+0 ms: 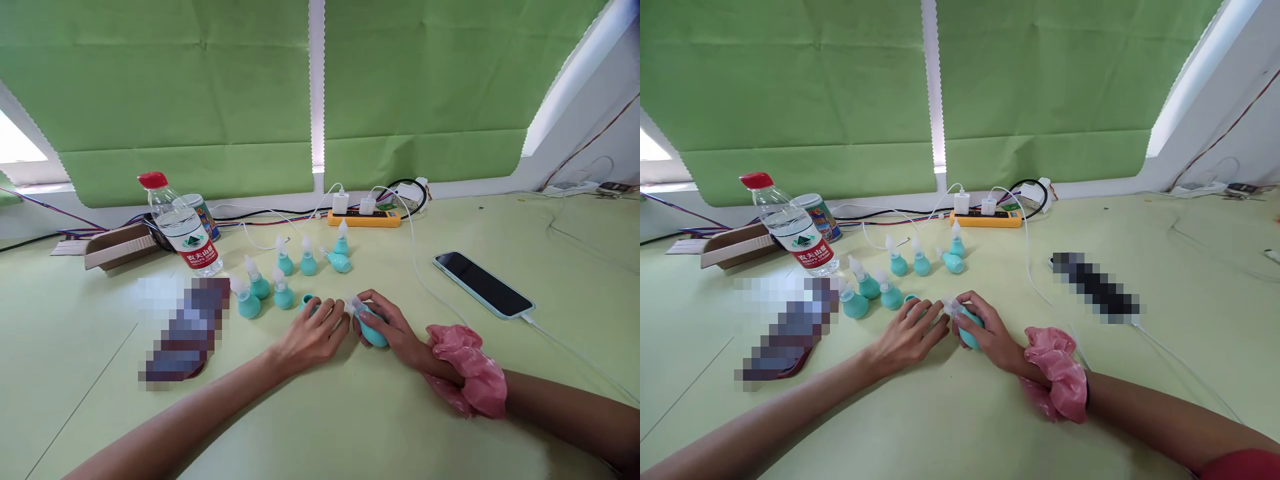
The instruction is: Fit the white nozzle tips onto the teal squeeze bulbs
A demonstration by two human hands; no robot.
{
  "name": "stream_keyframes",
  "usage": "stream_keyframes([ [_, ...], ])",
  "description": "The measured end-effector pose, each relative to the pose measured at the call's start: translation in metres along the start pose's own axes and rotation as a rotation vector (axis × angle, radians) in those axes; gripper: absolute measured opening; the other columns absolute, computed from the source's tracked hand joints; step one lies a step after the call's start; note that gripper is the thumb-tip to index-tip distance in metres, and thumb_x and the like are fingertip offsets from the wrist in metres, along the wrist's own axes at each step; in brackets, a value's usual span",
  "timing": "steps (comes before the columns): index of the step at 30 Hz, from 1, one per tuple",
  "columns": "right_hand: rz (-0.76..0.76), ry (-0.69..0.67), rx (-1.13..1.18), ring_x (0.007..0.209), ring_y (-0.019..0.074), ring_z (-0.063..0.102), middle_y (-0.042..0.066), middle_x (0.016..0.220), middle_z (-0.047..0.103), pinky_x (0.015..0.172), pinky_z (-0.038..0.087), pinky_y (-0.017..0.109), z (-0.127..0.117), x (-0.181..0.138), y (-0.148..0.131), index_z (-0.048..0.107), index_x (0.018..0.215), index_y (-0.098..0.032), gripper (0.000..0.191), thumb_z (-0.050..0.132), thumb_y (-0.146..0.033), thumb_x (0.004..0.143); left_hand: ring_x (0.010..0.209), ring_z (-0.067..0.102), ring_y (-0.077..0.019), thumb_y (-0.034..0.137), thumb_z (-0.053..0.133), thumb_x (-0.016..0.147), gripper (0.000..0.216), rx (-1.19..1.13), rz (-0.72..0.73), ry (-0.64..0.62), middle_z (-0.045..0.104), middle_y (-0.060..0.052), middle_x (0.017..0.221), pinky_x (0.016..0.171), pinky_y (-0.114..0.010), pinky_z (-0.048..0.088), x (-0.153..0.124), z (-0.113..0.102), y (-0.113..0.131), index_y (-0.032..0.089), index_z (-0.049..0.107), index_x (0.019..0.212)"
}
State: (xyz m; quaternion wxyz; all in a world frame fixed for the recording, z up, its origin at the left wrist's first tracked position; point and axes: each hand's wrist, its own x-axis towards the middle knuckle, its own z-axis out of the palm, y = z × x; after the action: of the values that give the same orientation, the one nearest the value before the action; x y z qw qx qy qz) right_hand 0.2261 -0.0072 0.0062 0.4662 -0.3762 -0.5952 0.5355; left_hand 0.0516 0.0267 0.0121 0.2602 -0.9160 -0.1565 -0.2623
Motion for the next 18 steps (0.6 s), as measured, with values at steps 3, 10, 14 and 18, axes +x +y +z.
stream_keyframes([
  [3,-0.034,0.008,-0.035,0.06,0.0104,0.048,-0.001,0.072,0.049,0.058,0.041,0.024,0.001,-0.003,-0.002,0.038,0.092,-0.022,0.022,0.045,-0.039,0.081,0.073,0.054,-0.0158,0.018,0.045,0.081,0.012,-0.347,-0.205,0.064,0.062,-0.008,0.08,0.063,-0.028,0.043,0.007,-0.012,0.005,0.014,0.057,0.082],
  [10,-0.041,-0.097,0.039,0.058,0.0102,0.049,0.0,0.072,0.05,0.053,0.039,0.024,0.004,-0.007,-0.003,0.035,0.097,-0.022,0.023,0.04,-0.041,0.084,0.052,0.05,-0.0081,0.03,0.058,0.071,0.019,-1.374,-1.138,0.041,0.06,-0.003,0.069,0.048,-0.02,0.044,0.023,-0.024,0.015,0.011,0.06,0.075],
  [14,0.021,-0.105,0.042,0.051,0.0092,0.048,-0.001,0.069,0.049,0.046,0.037,0.022,0.004,-0.007,-0.002,0.033,0.096,-0.023,0.023,0.039,-0.041,0.084,0.051,0.048,-0.0081,0.029,0.06,0.069,0.02,-1.457,-1.178,0.04,0.062,-0.004,0.068,0.05,-0.021,0.044,0.024,-0.024,0.013,0.012,0.066,0.077],
  [18,0.057,-0.127,0.02,0.046,0.0084,0.044,-0.002,0.065,0.05,0.043,0.035,0.021,0.003,-0.008,-0.002,0.032,0.095,-0.023,0.024,0.035,-0.044,0.085,0.049,0.047,-0.0083,0.028,0.058,0.07,0.018,-1.46,-1.169,0.005,0.06,-0.002,0.06,0.048,-0.021,0.043,0.026,-0.028,0.012,0.013,0.068,0.072],
])
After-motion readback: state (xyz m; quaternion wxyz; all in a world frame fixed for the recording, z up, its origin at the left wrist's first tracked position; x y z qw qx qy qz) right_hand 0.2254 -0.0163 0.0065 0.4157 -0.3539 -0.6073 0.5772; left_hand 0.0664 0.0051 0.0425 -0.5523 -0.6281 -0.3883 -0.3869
